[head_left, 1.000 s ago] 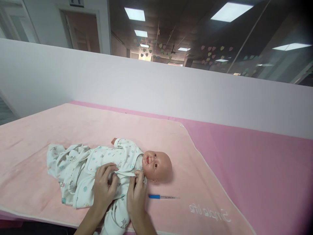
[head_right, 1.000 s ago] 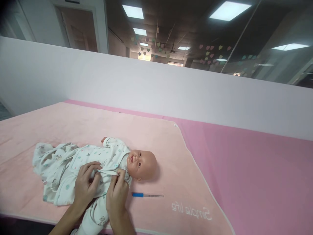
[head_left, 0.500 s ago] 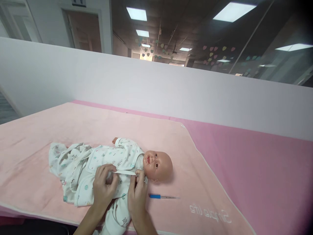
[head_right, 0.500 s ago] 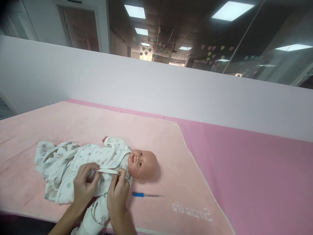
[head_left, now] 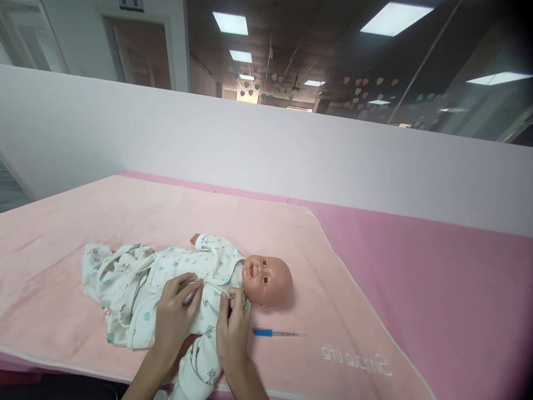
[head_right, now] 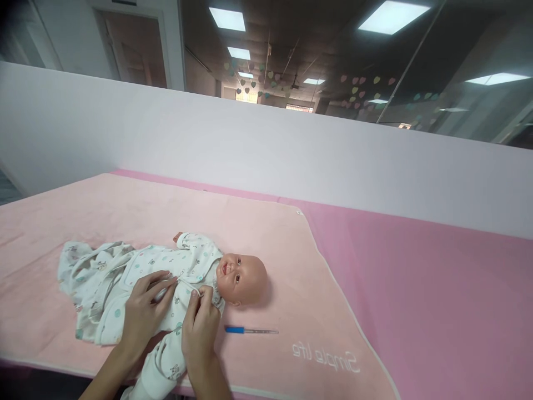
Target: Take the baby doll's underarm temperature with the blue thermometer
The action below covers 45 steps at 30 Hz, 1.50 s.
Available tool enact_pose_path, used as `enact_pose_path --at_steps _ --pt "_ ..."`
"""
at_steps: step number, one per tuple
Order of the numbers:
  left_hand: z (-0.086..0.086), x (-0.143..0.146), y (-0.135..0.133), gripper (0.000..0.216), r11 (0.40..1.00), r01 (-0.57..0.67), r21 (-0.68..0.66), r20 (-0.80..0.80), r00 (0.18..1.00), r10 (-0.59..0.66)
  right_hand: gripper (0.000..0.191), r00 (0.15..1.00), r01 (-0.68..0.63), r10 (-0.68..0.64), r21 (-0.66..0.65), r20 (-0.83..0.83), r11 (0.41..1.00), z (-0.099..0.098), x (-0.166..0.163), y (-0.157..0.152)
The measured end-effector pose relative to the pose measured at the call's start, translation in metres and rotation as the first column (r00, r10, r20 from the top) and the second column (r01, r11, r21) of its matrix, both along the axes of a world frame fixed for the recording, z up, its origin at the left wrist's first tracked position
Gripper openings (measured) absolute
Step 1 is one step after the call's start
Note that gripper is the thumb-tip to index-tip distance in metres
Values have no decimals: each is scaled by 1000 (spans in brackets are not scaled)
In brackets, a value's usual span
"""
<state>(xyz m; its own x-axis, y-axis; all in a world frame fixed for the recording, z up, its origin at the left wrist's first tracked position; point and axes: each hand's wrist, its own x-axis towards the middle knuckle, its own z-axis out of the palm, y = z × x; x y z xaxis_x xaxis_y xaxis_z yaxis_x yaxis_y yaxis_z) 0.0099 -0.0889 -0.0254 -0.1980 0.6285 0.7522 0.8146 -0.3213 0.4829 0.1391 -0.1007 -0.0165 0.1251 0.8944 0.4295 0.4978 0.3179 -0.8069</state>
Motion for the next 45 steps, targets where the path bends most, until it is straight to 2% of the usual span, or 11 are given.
enact_pose_path --at_steps 3,8,13,18,20,23,26,32,38,42,45 --pt "-1 -4 0 19 998 21 -61 -64 998 -25 23 1000 -6 6 -7 7 1000 -3 0 1" --pt "0 -5 -1 20 993 42 -107 28 999 -39 24 1000 -16 16 -6 -3 1000 -3 0 2" --pt "6 -3 -3 20 973 89 -211 63 995 -77 24 1000 -25 25 -20 -3 999 -1 0 1" --pt "15 -16 -20 24 914 203 -350 117 978 -172 24 1000 2 -2 6 -6 1000 2 1 1" --pt "16 -27 -29 24 912 168 -373 75 986 -151 25 1000 23 -23 39 -5 999 3 1 1" --pt "13 -48 -36 25 931 50 -361 -73 994 -82 25 999 46 -46 70 -6 997 5 1 1" --pt "9 -62 -35 24 939 39 -341 -149 984 -95 25 999 42 -41 62 -14 997 7 1 0" --pt "9 -57 -31 20 956 90 -280 -105 987 -124 24 1000 7 -6 14 -31 1000 7 2 0" --pt "14 -56 -36 13 991 96 -97 -128 986 -108 24 1000 -6 6 18 -9 1000 5 3 2" --pt "11 -61 -34 12 989 84 -121 -81 992 -94 24 999 14 -15 33 41 999 6 3 2" --pt "4 -64 -28 21 988 104 -117 -123 985 -119 24 996 31 -33 36 79 999 6 2 2"
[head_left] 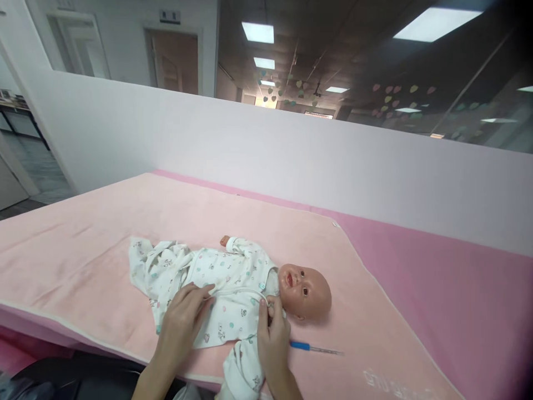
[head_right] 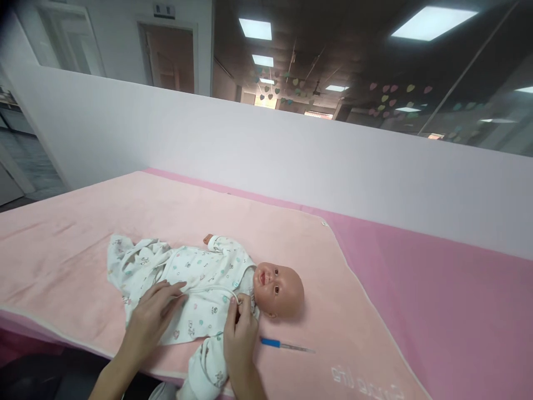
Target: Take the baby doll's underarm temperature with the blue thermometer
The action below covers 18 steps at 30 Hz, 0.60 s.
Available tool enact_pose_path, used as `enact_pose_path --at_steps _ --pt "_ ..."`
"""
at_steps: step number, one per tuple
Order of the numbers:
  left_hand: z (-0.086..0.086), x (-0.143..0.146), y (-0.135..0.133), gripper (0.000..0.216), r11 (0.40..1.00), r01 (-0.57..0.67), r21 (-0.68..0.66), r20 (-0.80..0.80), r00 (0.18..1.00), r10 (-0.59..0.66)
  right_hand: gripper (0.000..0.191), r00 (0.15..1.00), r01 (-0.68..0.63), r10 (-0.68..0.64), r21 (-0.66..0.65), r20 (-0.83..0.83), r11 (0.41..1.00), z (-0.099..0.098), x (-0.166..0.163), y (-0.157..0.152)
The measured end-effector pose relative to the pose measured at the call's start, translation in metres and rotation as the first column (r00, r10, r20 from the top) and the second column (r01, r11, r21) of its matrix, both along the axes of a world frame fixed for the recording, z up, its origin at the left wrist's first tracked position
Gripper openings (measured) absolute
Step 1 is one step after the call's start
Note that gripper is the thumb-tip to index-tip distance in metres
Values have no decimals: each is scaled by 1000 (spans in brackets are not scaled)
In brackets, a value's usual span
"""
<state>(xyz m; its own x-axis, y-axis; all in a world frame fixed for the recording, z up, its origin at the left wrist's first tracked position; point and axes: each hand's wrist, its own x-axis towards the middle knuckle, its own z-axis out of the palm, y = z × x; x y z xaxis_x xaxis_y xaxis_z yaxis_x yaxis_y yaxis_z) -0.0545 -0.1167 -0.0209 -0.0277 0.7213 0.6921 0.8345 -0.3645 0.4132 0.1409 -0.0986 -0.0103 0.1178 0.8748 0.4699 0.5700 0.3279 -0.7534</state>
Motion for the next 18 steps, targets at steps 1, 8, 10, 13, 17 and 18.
enact_pose_path --at_steps 1,8,10,13,17,18 --pt "-2 -1 2 24 1000 18 19 -22 1000 -17 24 1000 7 -7 -3 10 1000 -1 0 0" --pt "-9 -7 12 32 986 157 50 -78 985 -153 27 996 87 -87 -4 14 996 -5 -6 3" --pt "-9 -6 13 31 984 171 49 -102 981 -165 28 994 110 -110 9 13 994 -4 -8 3" --pt "-8 -3 14 30 983 172 63 -108 980 -165 29 989 145 -145 34 18 989 -3 -11 4" --pt "-5 -3 11 37 979 200 39 -17 980 -200 28 983 183 -185 54 22 982 -3 -13 4" --pt "-4 -3 11 39 978 208 29 14 978 -209 28 981 190 -192 57 21 980 -3 -13 5"
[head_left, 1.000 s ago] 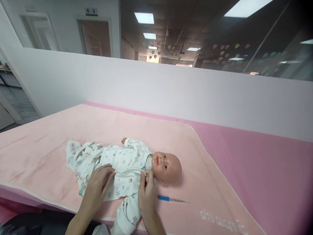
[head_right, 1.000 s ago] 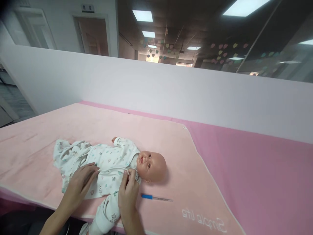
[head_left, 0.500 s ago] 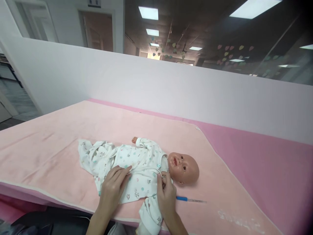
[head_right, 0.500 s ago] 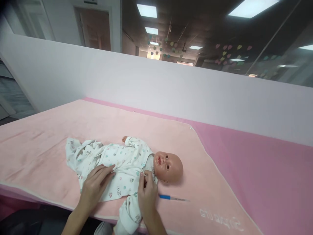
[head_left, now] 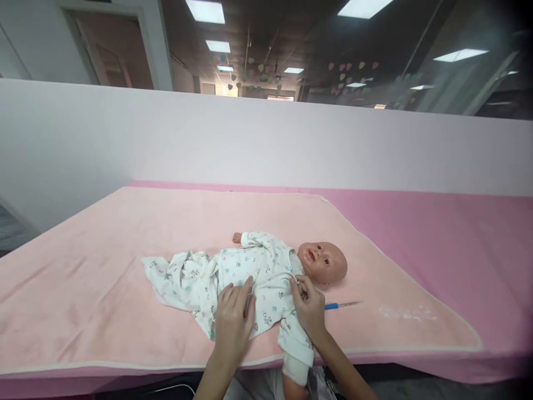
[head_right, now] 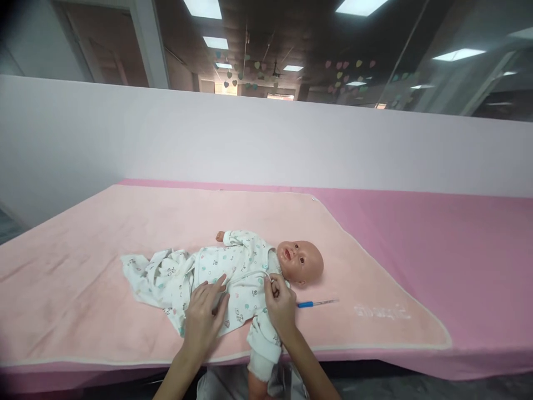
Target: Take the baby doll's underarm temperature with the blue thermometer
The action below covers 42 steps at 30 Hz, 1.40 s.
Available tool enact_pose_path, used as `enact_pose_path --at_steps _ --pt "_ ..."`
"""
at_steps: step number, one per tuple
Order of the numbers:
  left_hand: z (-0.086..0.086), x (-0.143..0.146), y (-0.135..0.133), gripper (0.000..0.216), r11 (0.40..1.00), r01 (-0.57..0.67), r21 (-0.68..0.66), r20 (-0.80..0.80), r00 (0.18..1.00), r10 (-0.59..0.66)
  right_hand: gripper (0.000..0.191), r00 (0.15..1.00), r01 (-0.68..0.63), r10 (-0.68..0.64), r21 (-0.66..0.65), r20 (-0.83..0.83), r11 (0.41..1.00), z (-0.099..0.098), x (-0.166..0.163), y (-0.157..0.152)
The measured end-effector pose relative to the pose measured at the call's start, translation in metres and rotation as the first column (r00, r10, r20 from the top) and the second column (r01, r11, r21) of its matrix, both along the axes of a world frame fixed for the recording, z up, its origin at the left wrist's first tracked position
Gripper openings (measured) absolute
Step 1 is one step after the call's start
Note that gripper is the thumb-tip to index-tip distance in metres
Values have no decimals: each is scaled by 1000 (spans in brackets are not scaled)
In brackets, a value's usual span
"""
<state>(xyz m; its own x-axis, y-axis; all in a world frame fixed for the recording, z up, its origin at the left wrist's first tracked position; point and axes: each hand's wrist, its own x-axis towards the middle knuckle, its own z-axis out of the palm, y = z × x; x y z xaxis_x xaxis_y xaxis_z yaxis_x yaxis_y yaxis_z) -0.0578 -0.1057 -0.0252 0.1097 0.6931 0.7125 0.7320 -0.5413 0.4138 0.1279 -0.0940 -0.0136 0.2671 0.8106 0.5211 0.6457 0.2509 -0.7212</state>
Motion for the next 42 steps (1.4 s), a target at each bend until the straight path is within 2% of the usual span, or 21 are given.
enact_pose_path --at_steps 11,18,30,38,42 --pt "-5 2 6 32 997 -11 -70 152 988 21 27 996 85 -89 106 31 991 -2 -1 4" --pt "-1 -3 5 27 988 49 -147 270 963 -7 29 993 118 -117 134 -17 984 -2 1 10" --pt "-1 -4 -1 27 979 98 -182 267 963 -47 30 997 69 -73 108 36 992 -11 12 15" --pt "-11 -8 -4 25 966 32 -257 223 974 27 30 993 60 -68 82 101 995 -11 10 11" --pt "-14 -12 -1 27 977 -21 -212 176 983 59 26 988 57 -69 85 137 995 -15 12 0"
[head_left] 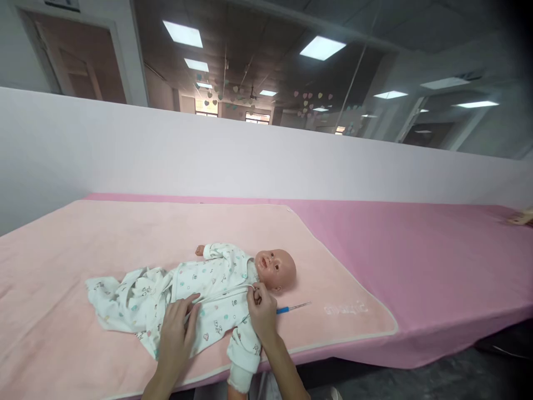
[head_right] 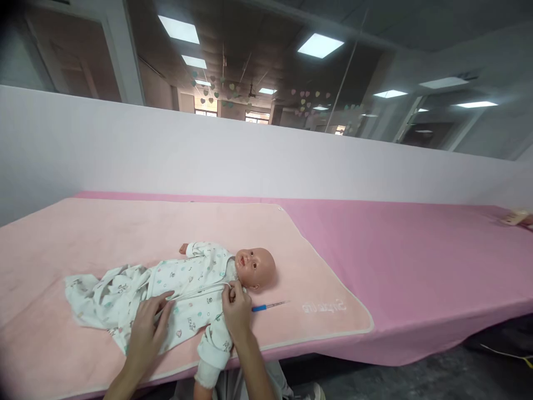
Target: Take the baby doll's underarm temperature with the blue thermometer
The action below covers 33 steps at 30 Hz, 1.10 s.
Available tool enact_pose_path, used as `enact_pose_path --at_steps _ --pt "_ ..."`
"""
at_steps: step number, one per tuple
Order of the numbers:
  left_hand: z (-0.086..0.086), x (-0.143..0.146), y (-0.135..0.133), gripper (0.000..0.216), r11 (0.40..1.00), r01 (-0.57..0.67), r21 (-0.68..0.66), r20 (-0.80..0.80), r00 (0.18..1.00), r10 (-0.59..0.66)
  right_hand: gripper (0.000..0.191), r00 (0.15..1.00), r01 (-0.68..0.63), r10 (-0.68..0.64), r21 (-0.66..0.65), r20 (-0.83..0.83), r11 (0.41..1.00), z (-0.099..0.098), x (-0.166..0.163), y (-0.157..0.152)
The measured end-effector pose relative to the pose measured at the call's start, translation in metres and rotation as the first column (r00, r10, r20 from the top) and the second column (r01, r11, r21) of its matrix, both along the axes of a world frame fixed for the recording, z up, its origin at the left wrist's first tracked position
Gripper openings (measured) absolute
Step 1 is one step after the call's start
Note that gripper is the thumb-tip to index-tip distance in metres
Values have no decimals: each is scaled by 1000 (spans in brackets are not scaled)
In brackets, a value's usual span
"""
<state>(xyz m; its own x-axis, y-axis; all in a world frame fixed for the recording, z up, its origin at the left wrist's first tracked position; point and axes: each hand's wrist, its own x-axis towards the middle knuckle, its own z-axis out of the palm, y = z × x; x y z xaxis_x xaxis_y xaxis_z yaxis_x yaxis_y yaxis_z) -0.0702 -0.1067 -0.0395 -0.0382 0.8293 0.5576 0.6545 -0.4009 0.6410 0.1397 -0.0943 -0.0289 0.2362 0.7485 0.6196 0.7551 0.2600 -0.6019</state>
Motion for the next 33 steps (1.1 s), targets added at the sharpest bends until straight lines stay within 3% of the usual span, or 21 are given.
enact_pose_path --at_steps 5,9,11,15,21,27,33 --pt "-1 -3 6 24 981 -88 173 -104 989 107 27 998 6 -4 -36 65 999 -6 6 -14" --pt "-1 -6 3 24 954 -180 241 -177 958 226 26 999 -21 15 -115 -52 993 2 10 -11" --pt "-3 -10 -1 25 958 -158 240 -220 952 212 26 991 -59 41 -136 -131 989 11 13 -7" --pt "-5 -21 -5 36 989 -108 100 -248 960 129 26 971 -191 162 -164 -176 968 29 20 -3" --pt "7 -34 -10 37 976 -49 -212 -60 998 37 28 939 -329 296 -208 -172 921 40 21 -3" --pt "24 -41 -23 40 939 -59 -338 16 998 68 27 965 -261 255 -258 -59 930 50 26 0" --pt "37 -41 -8 38 962 3 -272 -38 999 -13 27 990 -106 126 -276 57 955 46 25 2"
